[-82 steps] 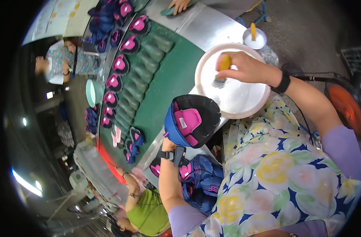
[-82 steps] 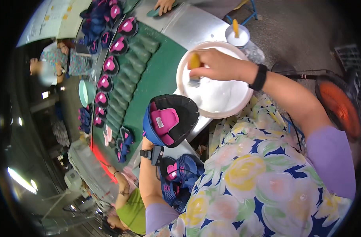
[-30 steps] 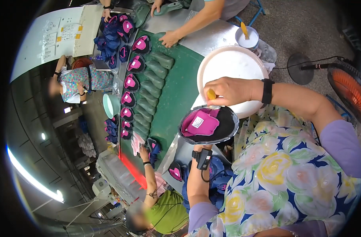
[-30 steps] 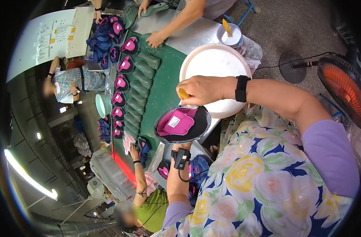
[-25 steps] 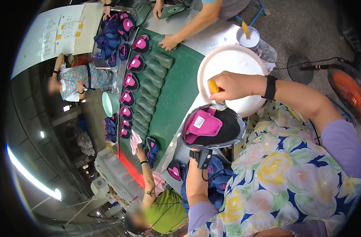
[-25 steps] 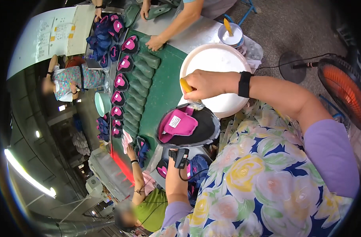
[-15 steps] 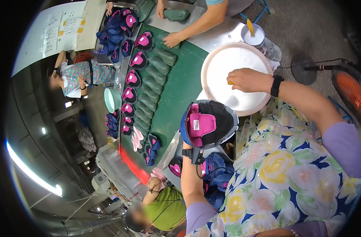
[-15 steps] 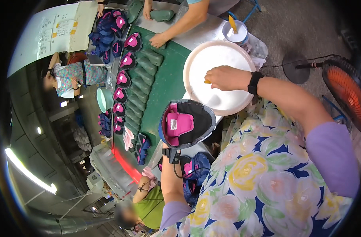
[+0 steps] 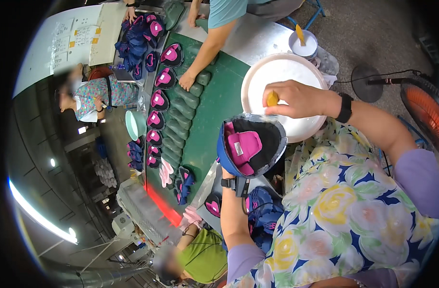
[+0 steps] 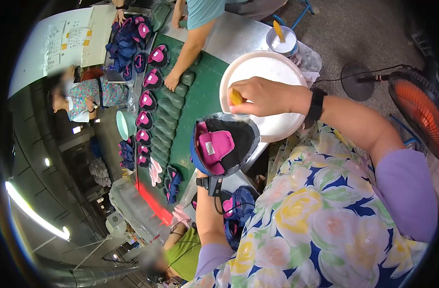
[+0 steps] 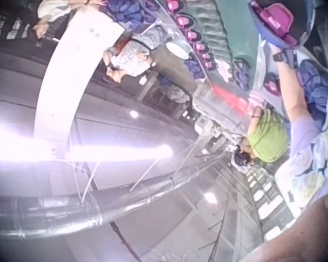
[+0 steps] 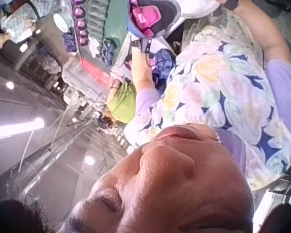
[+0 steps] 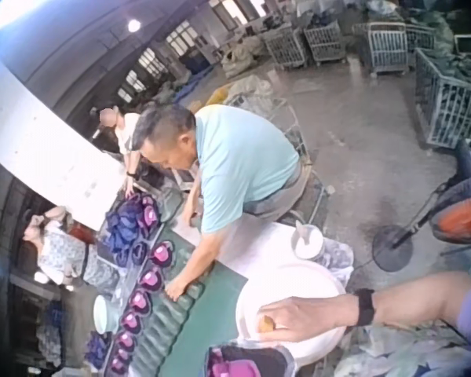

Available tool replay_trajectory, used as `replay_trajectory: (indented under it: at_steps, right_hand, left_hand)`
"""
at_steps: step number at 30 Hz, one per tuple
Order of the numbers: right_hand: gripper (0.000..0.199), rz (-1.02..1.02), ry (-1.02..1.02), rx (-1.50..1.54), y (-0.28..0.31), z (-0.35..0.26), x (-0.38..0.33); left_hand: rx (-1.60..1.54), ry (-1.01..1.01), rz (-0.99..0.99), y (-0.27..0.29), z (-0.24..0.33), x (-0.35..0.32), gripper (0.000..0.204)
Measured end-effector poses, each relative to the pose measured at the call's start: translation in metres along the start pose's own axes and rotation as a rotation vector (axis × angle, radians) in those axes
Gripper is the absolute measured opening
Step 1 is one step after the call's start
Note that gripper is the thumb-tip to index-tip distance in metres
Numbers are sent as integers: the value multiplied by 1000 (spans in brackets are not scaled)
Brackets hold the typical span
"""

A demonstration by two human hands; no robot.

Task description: Apply adhesive to shoe uppers using a brush in a manufacturing environment.

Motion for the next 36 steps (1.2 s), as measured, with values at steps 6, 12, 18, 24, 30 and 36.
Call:
replay_trajectory:
  at_steps: [6, 12, 18, 24, 30, 36]
  right_hand:
    - [17, 46, 43, -33, -4, -8, 8]
    - [16, 239, 15, 274, -23, -45, -11]
    - [16, 147, 85, 211, -40, -35, -15]
    - [8, 249, -28, 165, -42, -8, 22]
    - [10, 261, -179, -4, -15, 27, -9]
    - [8, 125, -335, 6, -50, 43, -1]
  left_hand:
    - [-8, -23, 14, -1, 2, -1, 59]
    - [20, -48, 132, 20, 6, -15, 61]
    - [354, -478, -2, 16, -2, -21, 85]
    - [930, -313, -110, 118, -93, -65, 78]
    - [-529, 415, 504, 156, -145, -67, 53]
    - [-800, 349, 806, 269, -260, -98, 47]
Point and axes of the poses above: each hand's wrist, its own x-axis towards the middle knuckle, its own y-axis out of the back of the hand, z = x × y, the point moved 4 cm from there along x, towards the middle knuckle, and after that the axes turned 1 degree about -x, right-handed, at the moved point
